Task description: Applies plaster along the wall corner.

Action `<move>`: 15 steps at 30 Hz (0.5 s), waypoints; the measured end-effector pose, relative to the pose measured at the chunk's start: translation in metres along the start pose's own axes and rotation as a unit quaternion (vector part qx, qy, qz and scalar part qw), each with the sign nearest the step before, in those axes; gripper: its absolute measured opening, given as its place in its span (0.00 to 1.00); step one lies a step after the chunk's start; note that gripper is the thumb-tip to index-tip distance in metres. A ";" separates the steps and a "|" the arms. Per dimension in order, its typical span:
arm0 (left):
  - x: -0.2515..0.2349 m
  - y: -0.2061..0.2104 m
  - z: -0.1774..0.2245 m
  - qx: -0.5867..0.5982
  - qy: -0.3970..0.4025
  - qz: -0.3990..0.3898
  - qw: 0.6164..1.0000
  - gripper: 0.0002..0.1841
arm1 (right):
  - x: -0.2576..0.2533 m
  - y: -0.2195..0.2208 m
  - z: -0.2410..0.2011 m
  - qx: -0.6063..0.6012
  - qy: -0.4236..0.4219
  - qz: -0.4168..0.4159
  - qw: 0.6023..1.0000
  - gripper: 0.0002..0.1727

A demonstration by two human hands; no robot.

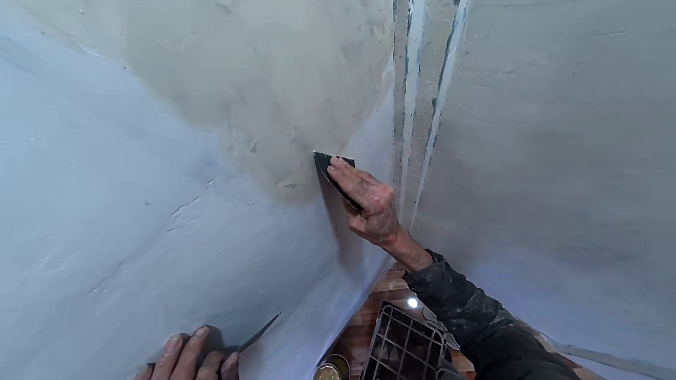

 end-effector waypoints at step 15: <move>0.004 -0.005 0.000 -0.008 0.015 0.031 0.999 0.22 | 0.093 -0.037 -0.026 -0.272 0.275 0.051 0.921 0.16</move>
Point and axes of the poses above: each hand's wrist, its own x-axis away from the middle knuckle, its own y-axis out of the palm, z = x × y, the point moved 9 cm from there along -x, towards the middle knuckle, and after that the axes turned 15 degrees about -y, right-handed, at the moved point
